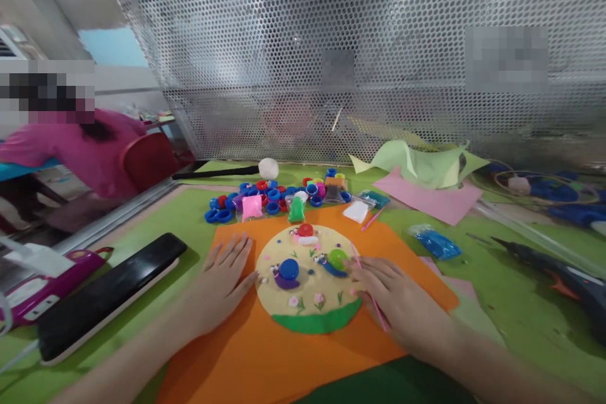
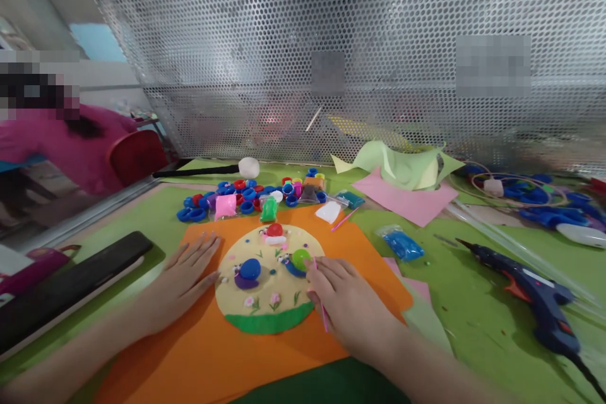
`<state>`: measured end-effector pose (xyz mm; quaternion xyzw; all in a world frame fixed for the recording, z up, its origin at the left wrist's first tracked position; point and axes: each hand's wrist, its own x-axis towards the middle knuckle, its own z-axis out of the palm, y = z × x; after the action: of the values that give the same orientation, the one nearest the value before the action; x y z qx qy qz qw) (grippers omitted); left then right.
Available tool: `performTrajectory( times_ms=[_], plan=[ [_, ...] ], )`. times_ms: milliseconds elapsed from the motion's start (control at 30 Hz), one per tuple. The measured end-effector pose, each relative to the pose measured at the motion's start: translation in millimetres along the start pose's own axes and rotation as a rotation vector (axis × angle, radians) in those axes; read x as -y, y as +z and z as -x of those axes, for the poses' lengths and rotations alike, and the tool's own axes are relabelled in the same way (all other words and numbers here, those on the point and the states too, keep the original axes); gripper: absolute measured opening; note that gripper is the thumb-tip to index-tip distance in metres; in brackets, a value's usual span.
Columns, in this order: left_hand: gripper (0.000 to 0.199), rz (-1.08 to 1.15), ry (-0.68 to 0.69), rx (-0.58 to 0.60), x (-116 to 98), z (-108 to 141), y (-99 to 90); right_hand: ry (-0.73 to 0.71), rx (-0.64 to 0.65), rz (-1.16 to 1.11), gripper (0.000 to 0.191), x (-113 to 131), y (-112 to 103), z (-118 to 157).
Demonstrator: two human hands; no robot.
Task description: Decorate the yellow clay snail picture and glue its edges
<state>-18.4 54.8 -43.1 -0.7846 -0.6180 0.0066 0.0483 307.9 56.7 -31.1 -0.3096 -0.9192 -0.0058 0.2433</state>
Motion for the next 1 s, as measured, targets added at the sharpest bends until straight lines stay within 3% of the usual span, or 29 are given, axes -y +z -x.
performTrajectory(
  times_ms=[233, 433, 600, 767, 1000],
  plan=[
    [0.068, 0.004, 0.013, 0.027, -7, -2, -5.0, 0.177, 0.061, -0.093, 0.030, -6, -1, -9],
    [0.065, 0.028, -0.007, 0.043, -8, -2, -5.3, 0.166, 0.145, -0.126, 0.022, -5, -1, -8],
    [0.066, 0.054, -0.009, 0.099, -6, -3, -11.5, 0.207, 0.144, -0.082, 0.038, -7, -5, -7],
    [0.063, 0.075, 0.007, 0.121, -3, -3, -14.3, 0.204, 0.169, -0.017, 0.038, -13, -10, -3],
    [0.043, 0.058, 0.003, 0.043, -4, -22, -30.0, 0.187, 0.206, 0.066, 0.035, -28, -5, 0]
  ],
)
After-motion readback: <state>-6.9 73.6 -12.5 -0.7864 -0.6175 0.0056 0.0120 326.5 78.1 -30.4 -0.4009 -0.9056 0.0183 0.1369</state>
